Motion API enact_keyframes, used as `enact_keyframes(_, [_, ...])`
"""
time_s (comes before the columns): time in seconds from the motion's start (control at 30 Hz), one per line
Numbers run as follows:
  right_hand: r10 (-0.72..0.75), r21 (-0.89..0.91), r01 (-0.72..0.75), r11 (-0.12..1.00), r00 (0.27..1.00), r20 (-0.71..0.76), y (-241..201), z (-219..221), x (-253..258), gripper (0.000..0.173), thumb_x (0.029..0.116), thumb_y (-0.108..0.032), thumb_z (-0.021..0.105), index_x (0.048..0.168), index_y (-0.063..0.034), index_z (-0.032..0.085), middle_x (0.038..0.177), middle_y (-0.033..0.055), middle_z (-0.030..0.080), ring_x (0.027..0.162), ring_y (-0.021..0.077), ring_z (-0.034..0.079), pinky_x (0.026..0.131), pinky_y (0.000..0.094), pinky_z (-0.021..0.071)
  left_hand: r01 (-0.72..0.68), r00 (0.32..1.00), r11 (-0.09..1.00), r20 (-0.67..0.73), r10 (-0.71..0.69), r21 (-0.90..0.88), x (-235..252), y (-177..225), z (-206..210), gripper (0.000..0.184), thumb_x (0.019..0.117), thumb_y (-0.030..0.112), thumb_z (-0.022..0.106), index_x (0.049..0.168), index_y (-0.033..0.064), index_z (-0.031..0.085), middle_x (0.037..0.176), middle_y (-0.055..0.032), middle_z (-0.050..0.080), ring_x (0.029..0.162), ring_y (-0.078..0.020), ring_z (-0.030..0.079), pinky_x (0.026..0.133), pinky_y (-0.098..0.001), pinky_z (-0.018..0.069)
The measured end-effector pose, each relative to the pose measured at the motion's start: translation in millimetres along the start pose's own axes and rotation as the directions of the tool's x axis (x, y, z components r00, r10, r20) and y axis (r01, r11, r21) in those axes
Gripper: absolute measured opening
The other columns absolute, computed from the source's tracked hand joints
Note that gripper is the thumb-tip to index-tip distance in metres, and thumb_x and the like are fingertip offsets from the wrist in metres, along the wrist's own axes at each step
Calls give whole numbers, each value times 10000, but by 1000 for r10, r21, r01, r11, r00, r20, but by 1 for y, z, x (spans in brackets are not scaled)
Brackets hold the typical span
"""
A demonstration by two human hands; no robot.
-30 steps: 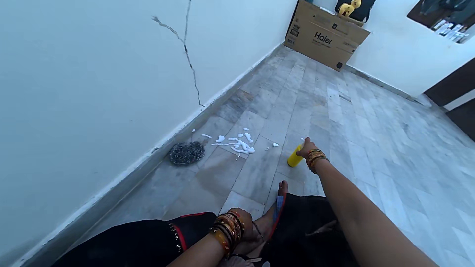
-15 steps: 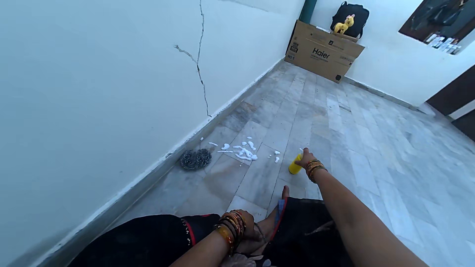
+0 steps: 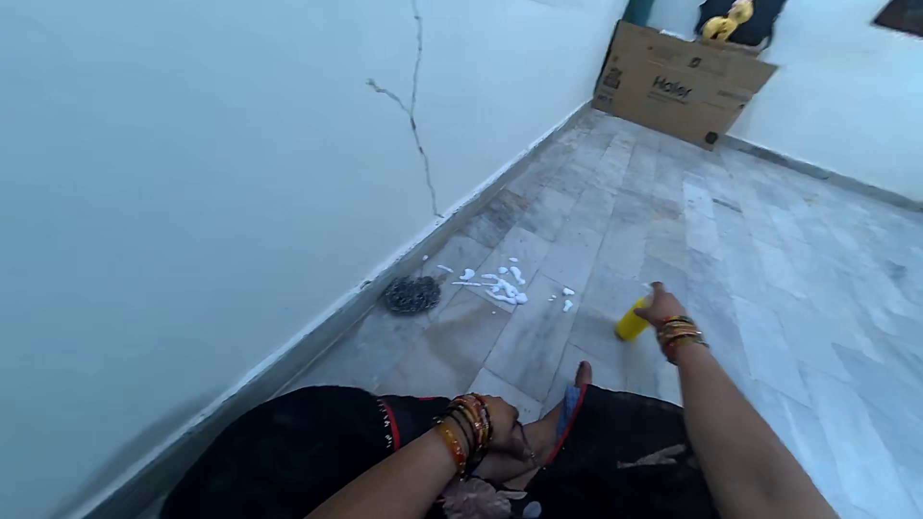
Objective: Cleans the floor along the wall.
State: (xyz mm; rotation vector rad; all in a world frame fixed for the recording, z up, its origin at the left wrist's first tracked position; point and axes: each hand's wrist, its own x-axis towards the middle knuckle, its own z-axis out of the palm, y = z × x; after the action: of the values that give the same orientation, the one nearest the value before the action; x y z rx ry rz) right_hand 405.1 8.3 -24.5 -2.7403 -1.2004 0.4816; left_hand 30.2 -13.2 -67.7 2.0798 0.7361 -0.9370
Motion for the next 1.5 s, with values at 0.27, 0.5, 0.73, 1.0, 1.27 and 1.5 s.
enact_keyframes(0.27, [282,59,-277,959,955,-98,45,-1,15,874,849,-215,837,1576,-88,368,1418,357,538,1297,510,567,1026,651,489,-17,1000,1000,5,17,-6,4,-4,-8,679,1005,573,571,1393,15,583,1327,-289,629,1283,-464,582,1043,-696,430])
enact_keyframes(0.5, [193,271,-123,955,948,-252,40,-25,-8,890,892,-284,823,1600,-49,336,1595,432,239,1423,635,337,1091,748,358,42,968,988,-239,-78,-148,-12,-29,-32,703,1026,524,570,1507,21,478,1546,-265,451,1421,-429,466,1152,-623,377])
enact_keyframes(0.73, [-406,276,428,860,904,-136,7,-30,-102,583,992,-283,719,1489,-58,515,1424,267,580,1190,457,644,965,652,521,104,603,826,-625,-496,-554,-7,-125,-102,583,1103,355,465,1482,-88,458,1554,-313,425,1472,-431,407,1219,-574,313])
enact_keyframes(1.0, [-552,245,525,815,576,603,-27,-5,-119,615,1046,-344,631,1569,-92,427,1459,248,565,1270,397,619,1074,539,482,404,411,784,-672,-616,-471,44,-193,-78,615,1117,415,371,1614,57,317,1685,-283,179,1564,-457,191,1263,-575,202])
enact_keyframes(1.27, [-562,246,546,801,543,624,-44,-8,-107,653,1048,-382,615,1602,-122,386,1516,263,509,1331,433,564,1106,587,432,241,559,846,-644,-522,-476,55,-189,-79,618,1135,341,321,1622,-21,203,1698,-252,167,1585,-378,189,1296,-489,150])
enact_keyframes(1.5, [-703,244,745,620,391,594,-55,-20,-169,633,1032,-390,635,1582,-156,428,1548,230,488,1413,439,487,1151,680,340,97,755,992,-644,-124,-78,121,-82,-87,629,1123,403,332,1630,40,254,1712,-191,185,1595,-359,160,1293,-514,142])
